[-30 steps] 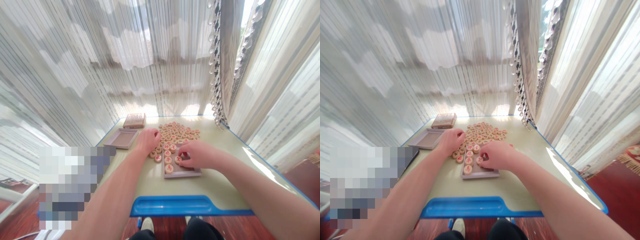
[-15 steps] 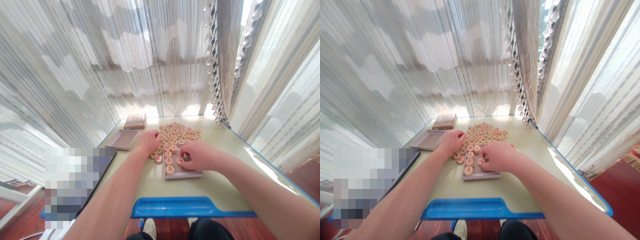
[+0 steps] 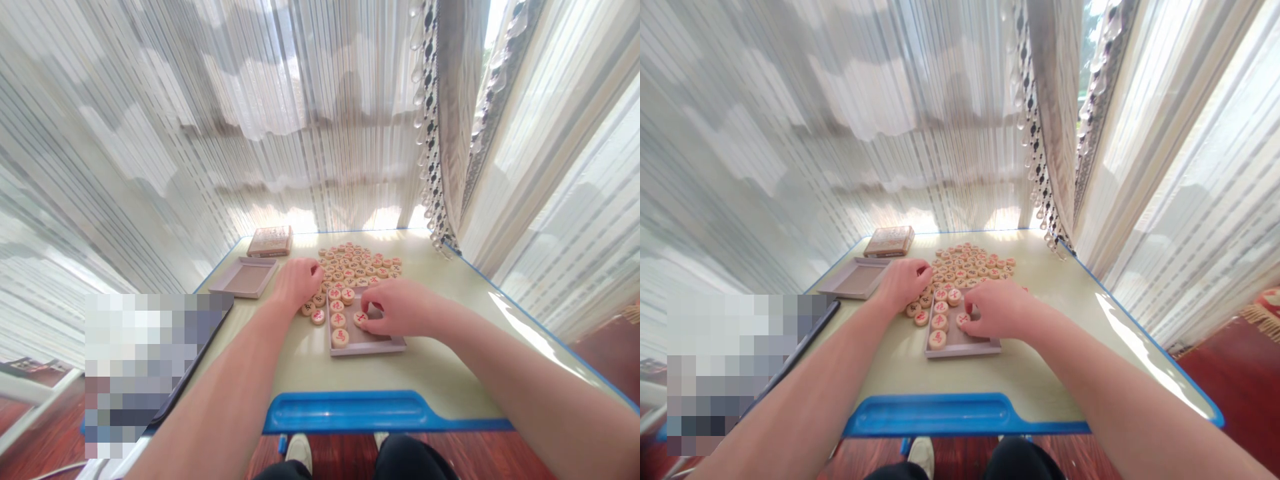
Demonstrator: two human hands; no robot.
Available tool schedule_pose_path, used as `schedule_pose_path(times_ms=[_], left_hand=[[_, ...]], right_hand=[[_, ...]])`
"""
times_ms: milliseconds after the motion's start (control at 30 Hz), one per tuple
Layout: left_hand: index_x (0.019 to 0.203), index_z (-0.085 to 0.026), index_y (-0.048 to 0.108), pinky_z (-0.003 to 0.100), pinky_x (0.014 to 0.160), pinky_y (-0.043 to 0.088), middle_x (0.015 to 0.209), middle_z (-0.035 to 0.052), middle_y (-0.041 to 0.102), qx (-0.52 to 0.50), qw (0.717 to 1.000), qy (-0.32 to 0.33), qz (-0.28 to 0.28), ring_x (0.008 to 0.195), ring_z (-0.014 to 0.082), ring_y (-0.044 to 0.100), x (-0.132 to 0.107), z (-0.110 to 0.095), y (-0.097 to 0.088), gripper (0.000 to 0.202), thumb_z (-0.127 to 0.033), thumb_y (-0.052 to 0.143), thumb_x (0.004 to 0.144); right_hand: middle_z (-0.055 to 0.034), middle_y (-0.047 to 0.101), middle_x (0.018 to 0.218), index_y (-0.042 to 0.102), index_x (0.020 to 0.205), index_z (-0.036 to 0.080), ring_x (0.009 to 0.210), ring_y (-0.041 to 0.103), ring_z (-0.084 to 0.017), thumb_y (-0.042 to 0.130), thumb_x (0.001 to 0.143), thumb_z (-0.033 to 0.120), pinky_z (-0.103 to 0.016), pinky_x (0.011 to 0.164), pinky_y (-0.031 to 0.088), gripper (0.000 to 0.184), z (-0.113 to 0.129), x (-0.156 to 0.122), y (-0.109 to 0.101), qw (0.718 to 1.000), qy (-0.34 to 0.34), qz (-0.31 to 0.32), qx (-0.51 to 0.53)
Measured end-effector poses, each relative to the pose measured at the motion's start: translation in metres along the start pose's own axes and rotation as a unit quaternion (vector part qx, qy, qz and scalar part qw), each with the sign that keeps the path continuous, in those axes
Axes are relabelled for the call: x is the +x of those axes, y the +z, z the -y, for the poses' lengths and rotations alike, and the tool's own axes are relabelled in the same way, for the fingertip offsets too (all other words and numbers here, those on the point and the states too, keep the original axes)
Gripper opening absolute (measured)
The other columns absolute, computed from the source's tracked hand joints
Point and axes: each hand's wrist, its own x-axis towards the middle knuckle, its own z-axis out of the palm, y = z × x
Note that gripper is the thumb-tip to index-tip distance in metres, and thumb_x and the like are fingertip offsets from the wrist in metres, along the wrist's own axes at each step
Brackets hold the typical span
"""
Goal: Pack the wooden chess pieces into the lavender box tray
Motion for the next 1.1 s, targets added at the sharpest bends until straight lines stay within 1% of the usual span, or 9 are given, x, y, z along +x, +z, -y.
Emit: schedule_pose_path(times_ms=[133, 267, 367, 533, 633, 767, 900, 1000, 1100], left_hand=[[0.072, -0.018, 0.067, 0.026, 0.057, 0.033, 0.073, 0.0072, 0.067, 0.003, 1.000, -0.003, 0.001, 0.067, 0.0161, 0.057, 0.0006, 0.0001, 0.0004, 0.031, -0.030, 0.040, 0.081], [0.071, -0.018, 0.067, 0.025, 0.058, 0.033, 0.072, 0.0071, 0.067, 0.006, 1.000, -0.005, 0.006, 0.066, 0.0159, 0.057, 0.0003, -0.0007, -0.0004, 0.031, -0.030, 0.040, 0.081], [0.070, -0.018, 0.066, 0.026, 0.057, 0.033, 0.071, 0.0064, 0.066, 0.006, 1.000, 0.000, 0.007, 0.065, 0.0156, 0.056, 0.0001, -0.0012, -0.0005, 0.030, -0.029, 0.040, 0.080], [0.072, -0.018, 0.067, 0.025, 0.058, 0.034, 0.072, 0.0062, 0.067, 0.004, 1.000, -0.004, 0.005, 0.066, 0.0155, 0.057, 0.0007, -0.0008, 0.0006, 0.031, -0.031, 0.040, 0.081], [0.073, -0.018, 0.067, 0.025, 0.059, 0.034, 0.073, 0.0064, 0.067, 0.002, 1.000, -0.005, 0.007, 0.067, 0.0155, 0.057, 0.0007, -0.0005, 0.0007, 0.031, -0.031, 0.040, 0.081], [0.072, -0.019, 0.067, 0.025, 0.060, 0.035, 0.073, 0.0066, 0.067, 0.001, 1.000, 0.001, 0.005, 0.067, 0.0159, 0.057, 0.0000, -0.0003, 0.0005, 0.031, -0.031, 0.040, 0.081], [0.071, -0.019, 0.066, 0.026, 0.057, 0.032, 0.071, 0.0062, 0.066, 0.003, 1.000, 0.003, 0.000, 0.065, 0.0156, 0.056, -0.0005, -0.0003, 0.0011, 0.031, -0.031, 0.039, 0.081], [0.069, -0.019, 0.065, 0.026, 0.055, 0.030, 0.068, 0.0058, 0.065, 0.002, 1.000, 0.005, -0.001, 0.062, 0.0149, 0.054, -0.0007, -0.0003, 0.0020, 0.032, -0.031, 0.039, 0.081], [0.066, -0.019, 0.064, 0.026, 0.054, 0.029, 0.066, 0.0050, 0.064, 0.001, 1.000, 0.009, -0.005, 0.061, 0.0146, 0.053, -0.0006, -0.0005, 0.0027, 0.031, -0.030, 0.039, 0.081]], right_hand=[[0.0009, 0.066, 0.081, 0.066, 0.086, 0.029, 0.069, 0.054, -0.015, 0.050, 0.075, 0.038, -0.024, 0.054, 0.029, 0.022, -0.0006, 0.0020, 0.0033, 0.999, -0.036, -0.016, 0.006], [-0.0001, 0.066, 0.076, 0.067, 0.088, 0.028, 0.065, 0.053, -0.014, 0.051, 0.074, 0.034, -0.024, 0.052, 0.027, 0.022, -0.0001, 0.0039, 0.0046, 0.999, -0.030, -0.024, -0.003], [-0.0002, 0.064, 0.070, 0.069, 0.085, 0.028, 0.062, 0.052, -0.014, 0.050, 0.075, 0.034, -0.024, 0.050, 0.025, 0.022, 0.0005, 0.0048, 0.0049, 0.999, -0.027, -0.025, -0.014], [-0.0013, 0.064, 0.065, 0.070, 0.076, 0.027, 0.059, 0.051, -0.014, 0.048, 0.078, 0.039, -0.025, 0.050, 0.024, 0.026, 0.0006, 0.0056, 0.0052, 0.999, -0.016, -0.014, -0.040], [-0.0012, 0.065, 0.066, 0.071, 0.079, 0.028, 0.060, 0.052, -0.015, 0.048, 0.077, 0.041, -0.025, 0.049, 0.024, 0.026, 0.0003, 0.0062, 0.0051, 0.999, 0.002, -0.010, -0.046], [-0.0008, 0.068, 0.072, 0.071, 0.082, 0.029, 0.065, 0.055, -0.017, 0.050, 0.075, 0.044, -0.025, 0.050, 0.026, 0.027, -0.0011, 0.0078, 0.0051, 0.998, 0.036, -0.016, -0.041], [-0.0001, 0.068, 0.072, 0.071, 0.077, 0.029, 0.065, 0.056, -0.016, 0.051, 0.074, 0.040, -0.025, 0.050, 0.027, 0.023, -0.0032, 0.0092, 0.0058, 0.998, 0.041, -0.016, -0.035], [0.0005, 0.069, 0.074, 0.071, 0.079, 0.030, 0.067, 0.057, -0.016, 0.051, 0.075, 0.037, -0.024, 0.052, 0.028, 0.022, -0.0032, 0.0091, 0.0053, 0.999, 0.031, -0.020, -0.024], [0.0011, 0.070, 0.076, 0.071, 0.082, 0.031, 0.069, 0.058, -0.016, 0.051, 0.076, 0.037, -0.024, 0.053, 0.029, 0.022, -0.0013, 0.0084, 0.0039, 0.999, 0.034, -0.021, -0.013]])
